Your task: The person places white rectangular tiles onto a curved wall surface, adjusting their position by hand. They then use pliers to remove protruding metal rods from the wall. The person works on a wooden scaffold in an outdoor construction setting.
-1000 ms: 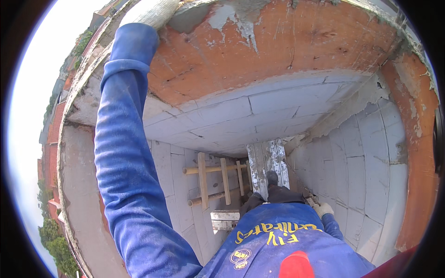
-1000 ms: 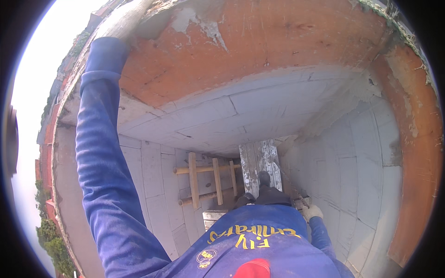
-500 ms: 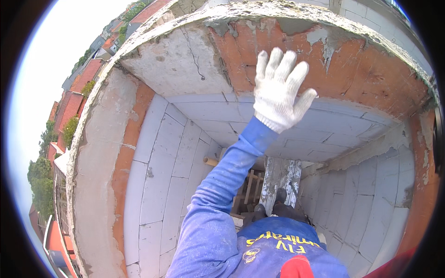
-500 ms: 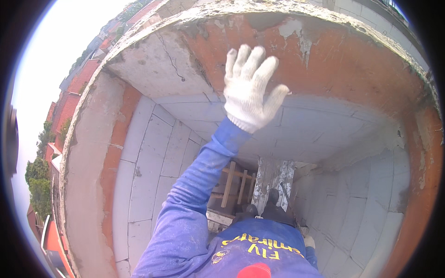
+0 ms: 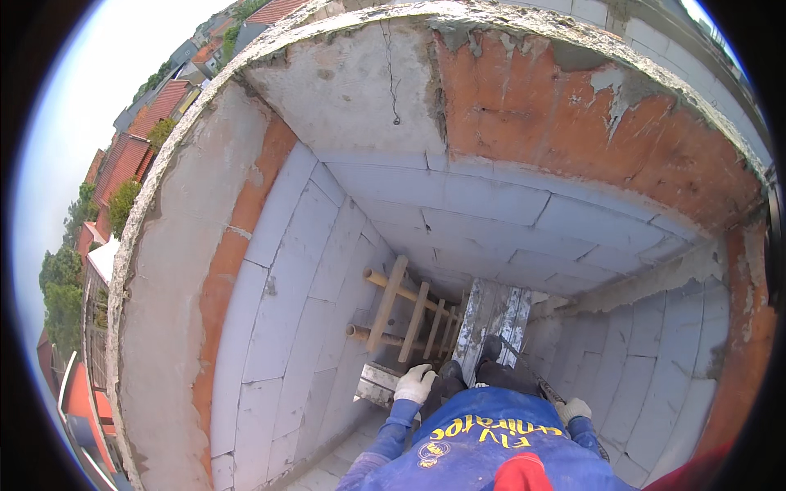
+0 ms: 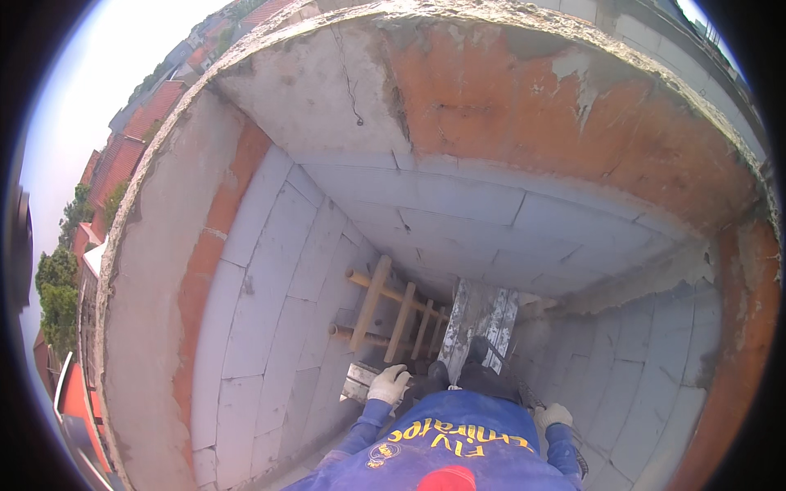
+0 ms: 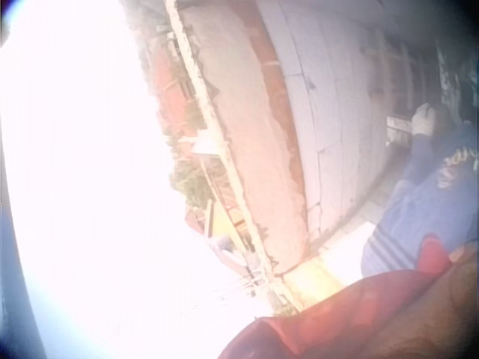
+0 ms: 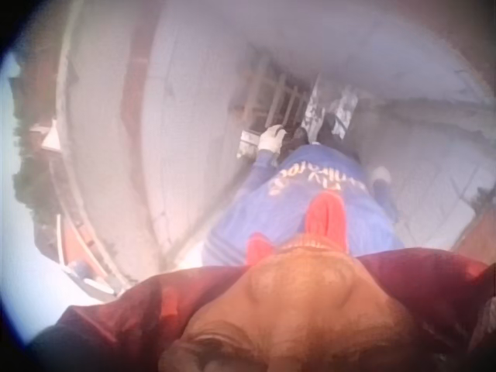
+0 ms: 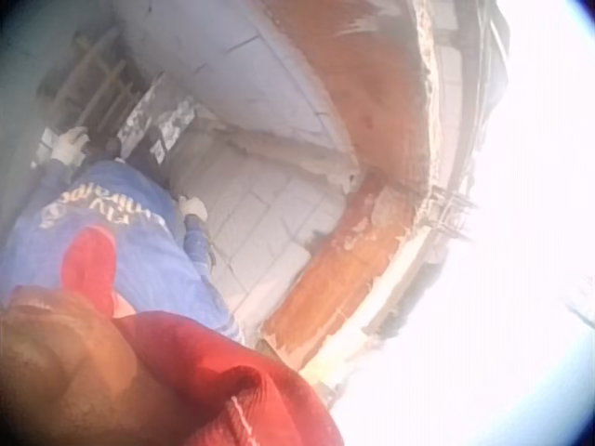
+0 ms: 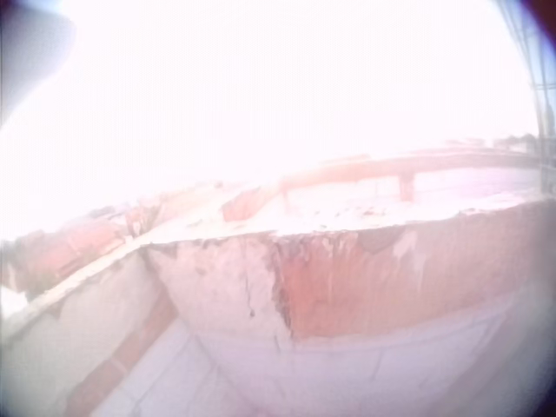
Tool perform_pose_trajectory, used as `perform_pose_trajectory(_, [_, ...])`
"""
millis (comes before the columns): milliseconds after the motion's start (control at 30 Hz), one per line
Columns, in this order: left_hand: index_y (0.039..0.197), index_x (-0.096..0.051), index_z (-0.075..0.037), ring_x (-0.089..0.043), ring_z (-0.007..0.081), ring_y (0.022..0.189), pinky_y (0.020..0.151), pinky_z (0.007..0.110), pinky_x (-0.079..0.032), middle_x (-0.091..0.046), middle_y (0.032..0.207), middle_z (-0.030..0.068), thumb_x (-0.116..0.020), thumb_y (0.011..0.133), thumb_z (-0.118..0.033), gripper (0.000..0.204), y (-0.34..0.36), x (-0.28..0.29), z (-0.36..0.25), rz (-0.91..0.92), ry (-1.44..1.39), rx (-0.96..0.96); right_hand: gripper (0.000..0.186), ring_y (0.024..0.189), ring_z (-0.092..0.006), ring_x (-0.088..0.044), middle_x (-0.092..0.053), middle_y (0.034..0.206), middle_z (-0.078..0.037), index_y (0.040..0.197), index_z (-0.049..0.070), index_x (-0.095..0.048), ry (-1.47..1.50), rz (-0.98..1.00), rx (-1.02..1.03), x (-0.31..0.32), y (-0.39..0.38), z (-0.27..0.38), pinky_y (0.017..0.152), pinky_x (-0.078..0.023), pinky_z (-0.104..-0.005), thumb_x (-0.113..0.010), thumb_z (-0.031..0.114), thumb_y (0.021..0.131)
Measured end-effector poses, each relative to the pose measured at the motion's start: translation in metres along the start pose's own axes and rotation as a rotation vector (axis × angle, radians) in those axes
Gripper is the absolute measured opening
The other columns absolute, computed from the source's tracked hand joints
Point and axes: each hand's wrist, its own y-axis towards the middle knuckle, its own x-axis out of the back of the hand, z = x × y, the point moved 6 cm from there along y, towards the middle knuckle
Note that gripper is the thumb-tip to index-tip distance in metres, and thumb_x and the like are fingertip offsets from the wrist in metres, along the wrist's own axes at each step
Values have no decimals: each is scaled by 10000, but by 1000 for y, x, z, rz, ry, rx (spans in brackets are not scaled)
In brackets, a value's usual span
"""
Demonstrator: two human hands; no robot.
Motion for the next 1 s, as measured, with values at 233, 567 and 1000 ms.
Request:
perform_pose_trajectory(233, [1389,-699,-66,-658,398,1304,1123,464,-508,-698,1410,197,-632,1025,-428,517,24,43,-71,-73,-5,-105,508,1098,-395,-757,-797,1110,-210,1124,93,-828,-190,-132,267,98,-15,79,964,-584,-517,-632,535,969])
perform_pose_trajectory(567, [1453,-661,-111,-627,402,1354,1154,473,-486,-652,1494,173,-616,1016,-482,575,8,10,-77,17,-71,-85,505,1175,-389,-726,-788,1193,-184,1223,155,-807,-87,18,444,99,-53,134,1015,-554,-511,-604,545,973])
perform_pose_trajectory(1000, [1505,-600,-42,-524,431,1469,1220,498,-429,-518,1615,253,-766,928,-498,754,29,68,-157,-166,59,-383,516,1190,-360,-730,-791,1231,-140,1281,189,-795,-121,58,574,105,-69,150,1036,-554,-489,-582,561,993])
